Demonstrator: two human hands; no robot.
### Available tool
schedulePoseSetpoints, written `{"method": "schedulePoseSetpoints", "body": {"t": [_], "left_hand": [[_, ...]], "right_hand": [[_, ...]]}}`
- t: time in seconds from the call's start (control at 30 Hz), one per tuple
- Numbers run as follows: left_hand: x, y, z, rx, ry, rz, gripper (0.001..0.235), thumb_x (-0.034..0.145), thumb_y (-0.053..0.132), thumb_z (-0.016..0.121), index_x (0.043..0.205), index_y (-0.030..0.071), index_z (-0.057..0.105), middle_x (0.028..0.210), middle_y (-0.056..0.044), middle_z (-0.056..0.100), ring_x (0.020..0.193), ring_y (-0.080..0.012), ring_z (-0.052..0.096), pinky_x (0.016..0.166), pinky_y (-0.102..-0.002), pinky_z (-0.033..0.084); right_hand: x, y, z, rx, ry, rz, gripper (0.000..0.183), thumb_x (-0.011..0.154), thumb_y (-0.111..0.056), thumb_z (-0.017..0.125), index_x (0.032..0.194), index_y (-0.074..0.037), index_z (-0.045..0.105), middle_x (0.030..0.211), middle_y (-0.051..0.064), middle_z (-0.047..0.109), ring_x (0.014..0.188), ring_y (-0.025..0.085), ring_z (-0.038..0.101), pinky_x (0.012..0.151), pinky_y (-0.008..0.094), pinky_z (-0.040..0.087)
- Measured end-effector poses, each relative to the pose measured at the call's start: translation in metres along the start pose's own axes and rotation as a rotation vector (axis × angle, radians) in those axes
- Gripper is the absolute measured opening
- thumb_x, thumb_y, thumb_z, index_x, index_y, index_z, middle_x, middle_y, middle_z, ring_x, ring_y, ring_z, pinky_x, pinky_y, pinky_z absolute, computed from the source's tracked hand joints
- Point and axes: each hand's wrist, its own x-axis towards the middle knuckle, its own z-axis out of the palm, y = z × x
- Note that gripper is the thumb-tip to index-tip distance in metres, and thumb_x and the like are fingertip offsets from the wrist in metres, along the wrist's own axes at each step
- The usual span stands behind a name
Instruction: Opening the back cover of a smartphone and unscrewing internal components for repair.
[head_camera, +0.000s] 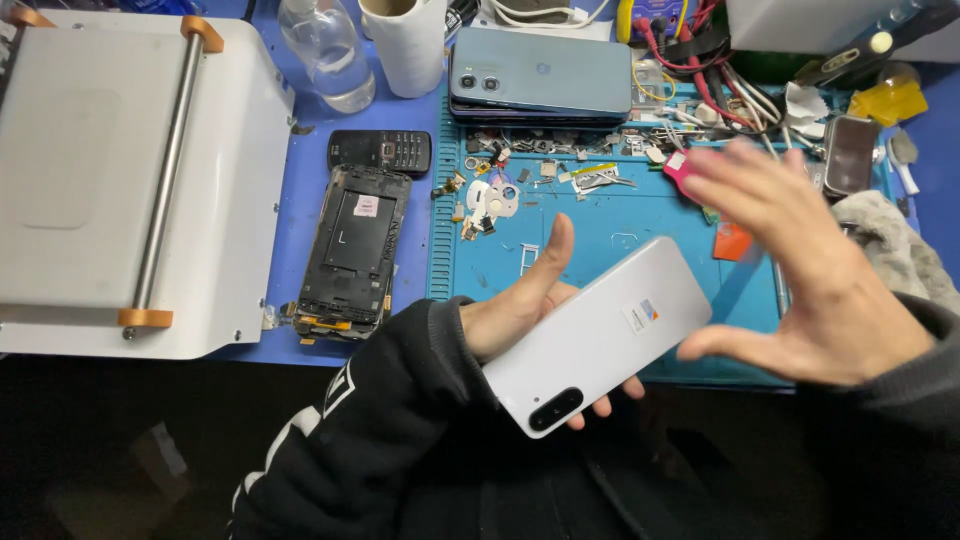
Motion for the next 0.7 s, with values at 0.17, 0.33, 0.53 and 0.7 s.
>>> {"method": "schedulePoseSetpoints", "body": {"t": [0.17, 0.33, 0.53, 0.7], "left_hand": [[-0.006, 0.017, 0.002, 0.023, 0.022, -0.084, 0.134, 0.073, 0.098, 0.019, 0.151, -0.008, 0.047, 0.118, -0.031, 0.068, 0.088, -0.0315, 0.074, 0.070, -0.046, 0.064], [-0.006, 0.021, 0.000, 0.050, -0.016, -0.111, 0.140, 0.074, 0.097, 0.020, 0.147, -0.019, 0.049, 0.119, -0.031, 0.069, 0.090, -0.0338, 0.075, 0.071, -0.045, 0.065], [-0.016, 0.017, -0.007, 0.343, 0.334, 0.158, 0.131, 0.077, 0.099, 0.023, 0.148, -0.007, 0.051, 0.109, -0.032, 0.076, 0.093, -0.0289, 0.076, 0.078, -0.038, 0.061], [-0.032, -0.006, 0.000, 0.746, 0.753, 0.274, 0.072, 0.097, 0.058, 0.052, 0.144, 0.003, 0.054, 0.122, -0.016, 0.069, 0.108, -0.0178, 0.068, 0.085, -0.033, 0.061]], "right_hand": [[-0.007, -0.013, 0.010, -0.201, -0.195, -0.088, 0.113, 0.063, -0.053, 0.080, 0.156, -0.007, 0.036, 0.158, 0.019, 0.042, 0.145, 0.037, 0.041, 0.121, 0.066, 0.018], [-0.011, -0.008, 0.014, -0.244, -0.312, -0.118, 0.106, 0.060, -0.031, 0.075, 0.155, -0.003, 0.037, 0.143, 0.014, 0.053, 0.136, 0.030, 0.050, 0.124, 0.062, 0.025], [-0.028, 0.002, 0.019, -0.403, -0.390, -0.054, 0.099, 0.064, -0.052, 0.080, 0.145, -0.005, 0.047, 0.132, 0.012, 0.059, 0.130, 0.028, 0.056, 0.123, 0.051, 0.033], [-0.035, 0.008, 0.035, -0.360, -0.391, 0.064, 0.093, 0.070, -0.055, 0.083, 0.141, -0.003, 0.054, 0.124, 0.014, 0.062, 0.117, 0.032, 0.061, 0.102, 0.044, 0.047]]}}
